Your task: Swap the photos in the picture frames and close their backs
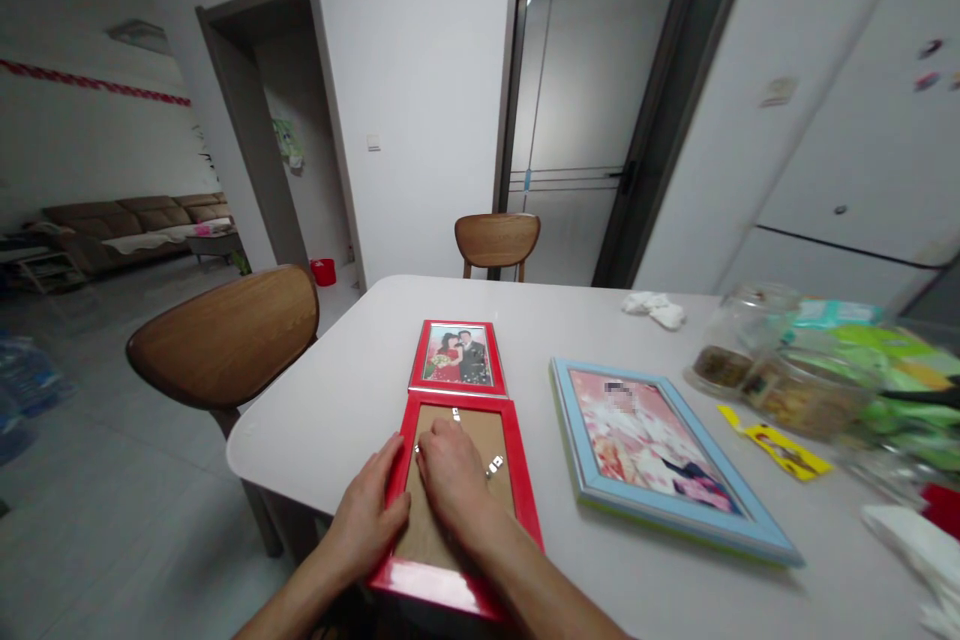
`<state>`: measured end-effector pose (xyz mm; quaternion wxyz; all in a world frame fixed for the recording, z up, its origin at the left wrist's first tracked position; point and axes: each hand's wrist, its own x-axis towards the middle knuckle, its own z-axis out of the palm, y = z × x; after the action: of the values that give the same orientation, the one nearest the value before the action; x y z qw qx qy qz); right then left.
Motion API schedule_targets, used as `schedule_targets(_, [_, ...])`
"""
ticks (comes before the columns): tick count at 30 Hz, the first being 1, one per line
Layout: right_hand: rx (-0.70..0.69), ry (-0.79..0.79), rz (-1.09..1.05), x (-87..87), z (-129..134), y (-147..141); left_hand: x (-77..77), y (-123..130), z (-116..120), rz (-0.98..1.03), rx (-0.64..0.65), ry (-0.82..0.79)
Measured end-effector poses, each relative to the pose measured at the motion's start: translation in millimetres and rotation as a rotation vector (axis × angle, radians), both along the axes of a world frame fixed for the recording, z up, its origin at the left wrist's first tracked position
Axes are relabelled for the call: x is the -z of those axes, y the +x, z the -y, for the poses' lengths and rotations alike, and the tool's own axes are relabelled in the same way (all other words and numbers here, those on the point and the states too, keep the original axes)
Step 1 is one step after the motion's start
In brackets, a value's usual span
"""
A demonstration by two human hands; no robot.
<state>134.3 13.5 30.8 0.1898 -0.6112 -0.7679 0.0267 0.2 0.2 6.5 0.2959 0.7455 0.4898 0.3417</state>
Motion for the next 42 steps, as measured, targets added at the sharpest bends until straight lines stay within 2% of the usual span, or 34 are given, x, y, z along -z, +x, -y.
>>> schedule_targets(3, [0.045, 0.026, -0.004, 1.5, -5, 13, -1.9, 0, 1, -0.013, 0.003, -0.003])
schedule_targets(8, [0.195, 0.035, 0.013, 4.0, -16, 34, -3.7, 0, 1, -0.011, 0.022, 0.006])
schedule_targets(13, [0.215, 0.011, 0.005, 3.9, -21, 35, -4.1, 1, 1, 0.008, 0.016, -0.008])
schedule_targets(17, [0.128, -0.009, -0.037, -8.3, -4, 39, -3.8, 0, 1, -0.006, 0.014, -0.004])
schedule_targets(21, [-0.085, -0.12, -0.161, -20.9, 34, 52, -2.5, 0, 2, -0.022, 0.02, 0.013])
schedule_targets(23, [-0.126, -0.178, -0.171, -22.5, 51, 55, -2.1, 0, 2, -0.019, 0.016, 0.009])
schedule_targets(26, [-0.117, -0.178, -0.144, -20.3, 63, 51, -2.1, 0, 2, -0.028, 0.003, 0.0])
schedule_targets(30, [-0.114, -0.137, -0.137, -16.2, 61, 45, -2.6, -1, 2, -0.025, 0.015, 0.014])
schedule_targets(33, [-0.094, -0.12, -0.13, -12.6, 62, 50, -3.1, -1, 2, -0.012, 0.012, 0.009])
schedule_targets(37, [0.003, -0.082, -0.092, -6.0, 70, 63, -2.6, -1, 3, -0.017, 0.006, 0.007])
schedule_targets(42, [0.021, -0.111, -0.124, -1.1, 77, 63, -3.7, 0, 3, -0.004, -0.022, -0.008])
